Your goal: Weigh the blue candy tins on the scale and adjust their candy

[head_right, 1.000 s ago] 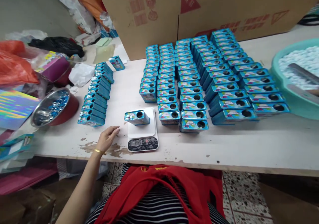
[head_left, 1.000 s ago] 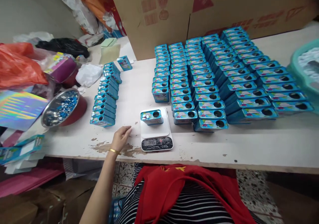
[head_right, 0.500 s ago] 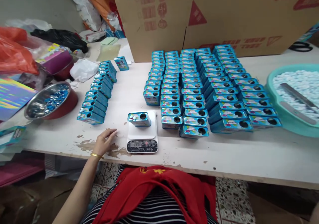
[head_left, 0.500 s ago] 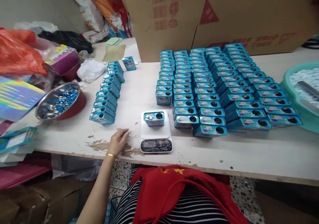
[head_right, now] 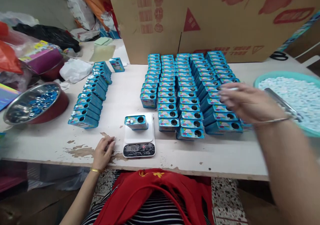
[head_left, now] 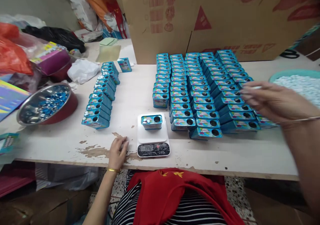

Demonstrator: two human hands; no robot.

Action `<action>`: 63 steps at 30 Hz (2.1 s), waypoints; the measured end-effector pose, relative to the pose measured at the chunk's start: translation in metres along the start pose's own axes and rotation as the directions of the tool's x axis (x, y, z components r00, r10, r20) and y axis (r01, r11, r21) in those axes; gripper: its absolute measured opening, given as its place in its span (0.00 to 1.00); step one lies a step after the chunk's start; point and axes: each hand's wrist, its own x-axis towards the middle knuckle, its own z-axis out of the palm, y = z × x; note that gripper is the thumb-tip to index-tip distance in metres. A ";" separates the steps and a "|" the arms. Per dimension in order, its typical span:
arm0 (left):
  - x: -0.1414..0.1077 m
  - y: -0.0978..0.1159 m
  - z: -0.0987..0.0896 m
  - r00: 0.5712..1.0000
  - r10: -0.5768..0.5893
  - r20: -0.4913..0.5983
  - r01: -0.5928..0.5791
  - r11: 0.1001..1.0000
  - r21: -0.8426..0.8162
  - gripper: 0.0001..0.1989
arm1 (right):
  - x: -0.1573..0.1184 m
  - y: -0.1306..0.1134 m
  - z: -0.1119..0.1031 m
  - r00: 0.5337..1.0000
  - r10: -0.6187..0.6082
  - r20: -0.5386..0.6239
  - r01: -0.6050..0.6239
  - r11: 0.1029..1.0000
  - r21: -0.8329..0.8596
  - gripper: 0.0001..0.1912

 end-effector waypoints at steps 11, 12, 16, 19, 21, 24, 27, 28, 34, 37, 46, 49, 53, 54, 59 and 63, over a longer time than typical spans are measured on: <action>-0.015 -0.004 0.013 0.988 0.136 -0.067 -0.124 0.979 0.163 0.13 | -0.045 -0.052 0.183 0.683 -0.249 0.687 0.504 0.842 -0.195 0.06; -0.015 -0.004 0.013 0.988 0.136 -0.069 -0.124 0.980 0.159 0.13 | -0.045 -0.050 0.187 0.667 -0.263 0.697 0.557 0.797 -0.233 0.07; -0.015 -0.005 0.014 0.990 0.117 -0.078 -0.106 0.985 0.133 0.13 | -0.047 -0.043 0.191 0.642 -0.259 0.722 0.641 0.698 -0.319 0.08; -0.015 -0.005 0.014 0.992 0.103 -0.076 -0.093 0.988 0.120 0.13 | -0.049 -0.043 0.192 0.630 -0.227 0.743 0.646 0.683 -0.340 0.11; -0.015 -0.005 0.014 0.992 0.104 -0.075 -0.094 0.988 0.119 0.13 | -0.050 -0.044 0.191 0.629 -0.203 0.750 0.643 0.678 -0.356 0.13; -0.015 -0.005 0.014 0.991 0.110 -0.072 -0.101 0.987 0.126 0.13 | -0.050 -0.045 0.191 0.634 -0.190 0.749 0.646 0.663 -0.379 0.13; -0.014 -0.005 0.014 0.991 0.110 -0.074 -0.100 0.987 0.126 0.13 | -0.048 -0.043 0.192 0.624 -0.194 0.757 0.664 0.643 -0.383 0.10; -0.014 -0.005 0.014 0.991 0.107 -0.077 -0.097 0.988 0.123 0.13 | -0.047 -0.043 0.192 0.619 -0.204 0.758 0.669 0.641 -0.375 0.09; -0.015 -0.002 0.015 0.994 0.079 -0.073 -0.071 0.992 0.106 0.13 | -0.048 -0.048 0.181 0.633 -0.346 0.692 0.652 0.720 -0.237 0.05; -0.015 -0.001 0.015 0.996 0.059 -0.066 -0.052 0.994 0.097 0.13 | -0.049 -0.051 0.168 0.694 -0.250 0.675 0.443 0.888 -0.126 0.06; -0.015 -0.002 0.016 0.997 0.056 -0.058 -0.050 0.994 0.098 0.13 | -0.047 -0.030 0.143 0.680 0.078 0.729 -0.090 0.996 -0.023 0.14; -0.015 -0.001 0.015 0.997 0.055 -0.056 -0.049 0.994 0.100 0.13 | -0.051 -0.029 0.147 0.713 0.001 0.701 -0.017 1.000 0.016 0.12; -0.014 -0.001 0.014 0.994 0.087 -0.072 -0.078 0.990 0.114 0.12 | -0.057 -0.031 0.164 0.781 -0.208 0.589 0.256 0.967 0.002 0.10; -0.013 -0.002 0.014 0.993 0.095 -0.075 -0.086 0.989 0.117 0.12 | -0.058 -0.031 0.169 0.780 -0.279 0.560 0.361 0.932 -0.038 0.09; -0.014 -0.004 0.013 0.991 0.105 -0.085 -0.096 0.990 0.106 0.12 | -0.061 -0.021 0.185 0.661 -0.582 0.474 0.703 0.702 -0.119 0.09; -0.010 0.018 0.006 0.972 0.172 -0.157 -0.161 0.983 0.085 0.18 | -0.075 0.000 0.179 0.646 -0.670 0.366 0.764 0.562 -0.319 0.16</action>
